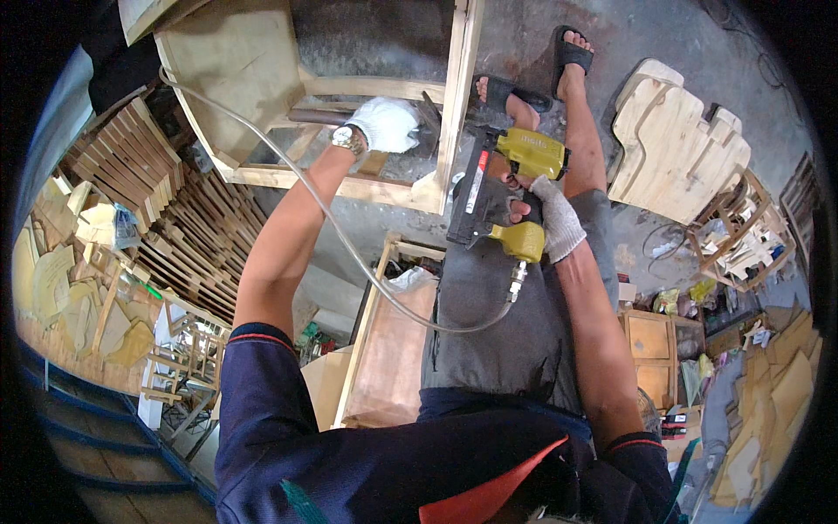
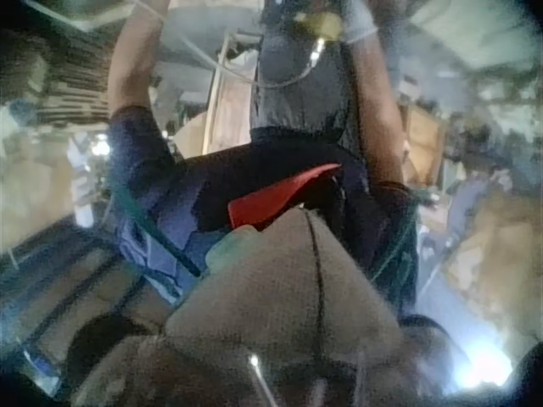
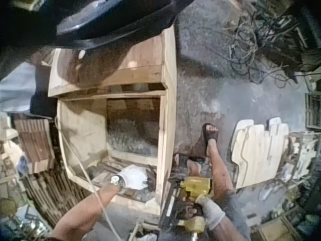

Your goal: The person measures and marks a wooden strip, cuts it with a miter saw, and fits it into a wooden frame. They then use a nail gun to fasten the strip to the frame.

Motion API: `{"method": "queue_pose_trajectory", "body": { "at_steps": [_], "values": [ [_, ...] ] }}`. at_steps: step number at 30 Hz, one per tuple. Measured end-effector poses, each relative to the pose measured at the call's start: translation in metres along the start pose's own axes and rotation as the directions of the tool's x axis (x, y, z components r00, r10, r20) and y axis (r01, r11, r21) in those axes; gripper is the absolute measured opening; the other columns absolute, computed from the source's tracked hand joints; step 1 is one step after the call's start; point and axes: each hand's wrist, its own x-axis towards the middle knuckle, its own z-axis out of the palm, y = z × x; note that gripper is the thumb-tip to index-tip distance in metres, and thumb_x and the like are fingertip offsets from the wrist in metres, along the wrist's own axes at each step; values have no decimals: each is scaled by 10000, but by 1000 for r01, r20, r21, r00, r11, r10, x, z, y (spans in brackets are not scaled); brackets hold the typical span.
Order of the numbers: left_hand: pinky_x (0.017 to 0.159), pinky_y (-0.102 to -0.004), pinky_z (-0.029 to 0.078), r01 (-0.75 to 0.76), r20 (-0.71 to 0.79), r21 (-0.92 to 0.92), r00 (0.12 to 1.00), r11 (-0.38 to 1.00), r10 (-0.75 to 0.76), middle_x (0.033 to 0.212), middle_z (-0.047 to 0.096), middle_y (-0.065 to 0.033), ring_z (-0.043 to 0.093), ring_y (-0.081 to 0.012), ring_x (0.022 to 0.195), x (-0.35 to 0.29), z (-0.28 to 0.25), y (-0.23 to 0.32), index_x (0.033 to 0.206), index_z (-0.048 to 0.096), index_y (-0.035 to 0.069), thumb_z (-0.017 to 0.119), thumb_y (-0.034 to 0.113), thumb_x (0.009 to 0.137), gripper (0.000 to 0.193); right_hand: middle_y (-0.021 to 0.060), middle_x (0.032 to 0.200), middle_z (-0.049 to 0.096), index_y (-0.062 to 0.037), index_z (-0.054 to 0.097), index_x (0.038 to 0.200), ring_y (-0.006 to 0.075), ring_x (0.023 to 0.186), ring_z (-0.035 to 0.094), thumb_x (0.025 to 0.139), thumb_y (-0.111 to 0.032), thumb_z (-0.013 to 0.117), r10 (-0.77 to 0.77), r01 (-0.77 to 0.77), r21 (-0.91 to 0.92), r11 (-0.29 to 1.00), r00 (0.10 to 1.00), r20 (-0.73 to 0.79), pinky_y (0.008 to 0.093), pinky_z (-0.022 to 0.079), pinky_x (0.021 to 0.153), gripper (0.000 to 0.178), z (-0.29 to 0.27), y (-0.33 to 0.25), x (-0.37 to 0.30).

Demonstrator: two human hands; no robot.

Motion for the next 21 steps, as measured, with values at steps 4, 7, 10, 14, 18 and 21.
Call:
{"method": "queue_pose_trajectory", "body": {
  "at_steps": [4,7,10,14,18,21],
  "values": [
    [809,-495,541,-38,8,24,999,999,38,900,703,-206,682,-391,874,-3,8,1,813,732,40,672,404,792,369,105,1178,645,-64,475,1309,115,607,483,1013,-219,546,65,-63,45,997,997,-37,325,519,598,342,-21,5,-4],
    [777,-498,543,-36,60,16,998,999,35,895,706,-219,683,-402,829,-2,19,4,785,726,31,676,397,776,370,110,1209,632,-52,481,1279,125,631,486,1009,-234,560,97,-95,51,994,995,-30,327,521,591,336,-28,12,-7],
    [765,-500,544,-62,23,-21,998,998,62,894,706,-226,684,-406,815,-4,29,5,778,724,24,674,384,766,364,128,1232,612,-29,503,1169,144,645,482,1025,-252,542,134,-134,24,991,990,-40,340,531,576,269,-32,18,-5],
    [766,-501,545,-30,47,-33,998,999,31,882,703,-225,685,-402,829,-1,31,8,782,724,23,664,366,762,348,118,1201,618,2,497,1165,143,642,481,1042,-272,517,118,-123,-72,990,991,-62,329,535,568,301,-24,20,1],
    [763,-499,547,-48,-6,-38,999,998,48,861,703,-218,687,-400,818,-1,35,8,787,726,28,654,357,760,338,101,1168,626,2,535,1154,139,624,480,1039,-266,522,137,-140,-42,989,989,-50,325,533,566,293,-17,18,0],
    [752,-495,551,-57,-16,-21,998,998,56,851,704,-213,689,-397,800,-1,34,6,787,728,35,648,353,765,330,99,1131,640,-10,529,1197,130,610,486,1013,-233,546,101,-106,-63,992,992,-75,320,527,567,289,-11,16,-2]
  ]
}}
